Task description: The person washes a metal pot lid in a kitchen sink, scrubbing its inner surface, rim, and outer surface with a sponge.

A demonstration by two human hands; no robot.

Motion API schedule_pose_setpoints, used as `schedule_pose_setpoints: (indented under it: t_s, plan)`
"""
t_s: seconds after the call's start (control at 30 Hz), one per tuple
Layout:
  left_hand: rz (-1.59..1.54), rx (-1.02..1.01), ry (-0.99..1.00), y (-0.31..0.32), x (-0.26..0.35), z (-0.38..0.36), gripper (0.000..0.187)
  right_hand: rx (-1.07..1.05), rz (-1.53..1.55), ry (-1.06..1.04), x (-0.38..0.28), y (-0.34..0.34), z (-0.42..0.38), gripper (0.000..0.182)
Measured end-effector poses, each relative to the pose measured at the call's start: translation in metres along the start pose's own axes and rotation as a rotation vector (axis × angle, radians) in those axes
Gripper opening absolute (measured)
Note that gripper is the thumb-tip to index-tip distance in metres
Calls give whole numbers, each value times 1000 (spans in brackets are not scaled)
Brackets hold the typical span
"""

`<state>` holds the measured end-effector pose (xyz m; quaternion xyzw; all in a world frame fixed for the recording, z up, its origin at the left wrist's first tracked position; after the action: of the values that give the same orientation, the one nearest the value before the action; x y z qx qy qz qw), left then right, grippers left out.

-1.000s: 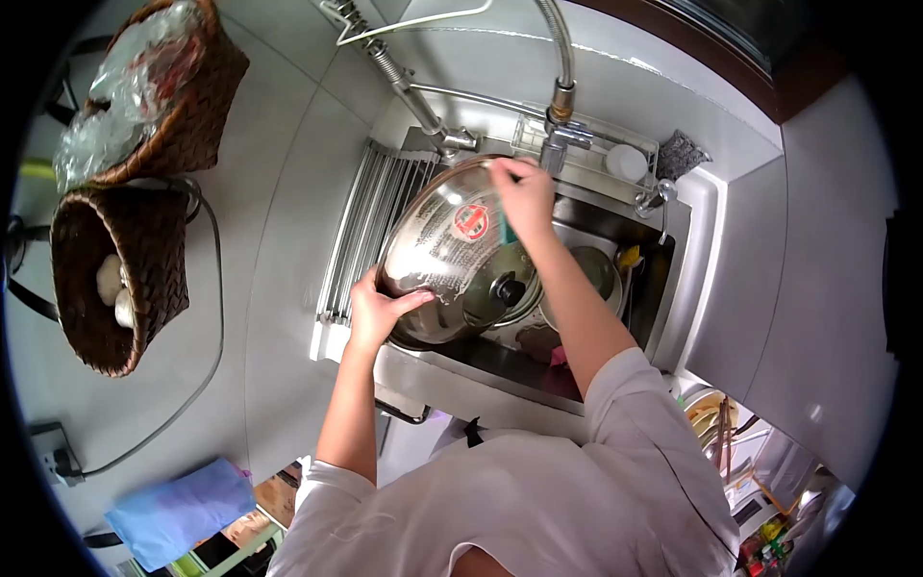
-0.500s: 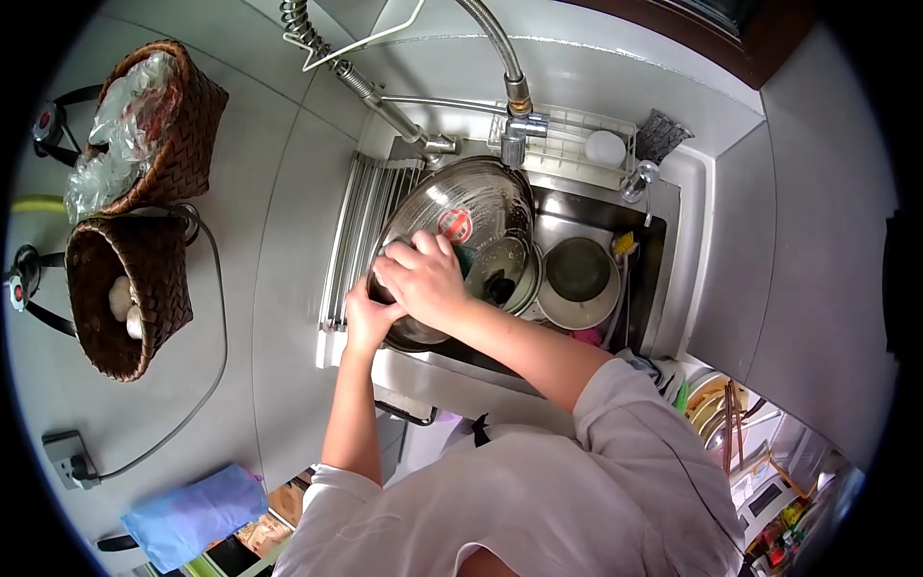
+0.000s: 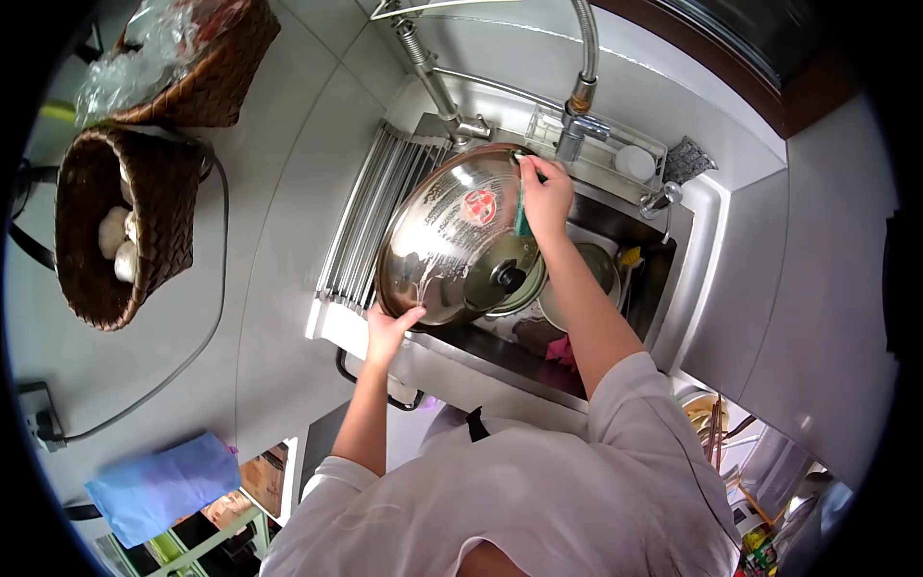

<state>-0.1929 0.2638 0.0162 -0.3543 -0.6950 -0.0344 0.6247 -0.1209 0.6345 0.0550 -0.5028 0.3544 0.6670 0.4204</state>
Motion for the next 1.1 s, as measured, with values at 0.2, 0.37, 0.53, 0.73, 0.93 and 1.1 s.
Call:
schedule_pose_setpoints:
  t_s: [0.2,0.37,0.53,0.73,0.93,1.1]
  plan:
    - [173,298,95,-13,27,-5,37,-35,-100,27,-2,7,9,24]
    - [441,207,245,-23,96,13,50,-138,-7,135,-13,25,6,18]
    - [483,188,276,-22,124,26,51,-270,-182,-478,-139,83,-64,7]
    - [377,201,505,-7,141,20,44,-604,-233,-696,-163,97,-156,9]
    - [483,161,419,0,133,24,42,-214,-107,-380,-94,45,-24,6]
    - [474,137,383,0,135,28,44,-307,-203,-485,-137,74,-77,5]
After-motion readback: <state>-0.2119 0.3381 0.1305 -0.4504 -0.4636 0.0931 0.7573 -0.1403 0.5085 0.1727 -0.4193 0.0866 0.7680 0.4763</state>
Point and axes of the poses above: each hand's wrist, its own z-axis towards the middle knuckle, its own y-axis out of the palm, x = y × z, the point moved 10 cm from there along z, towards the middle knuckle, and after that the axes turned 15 degrees about z, right-handed, at the moved point
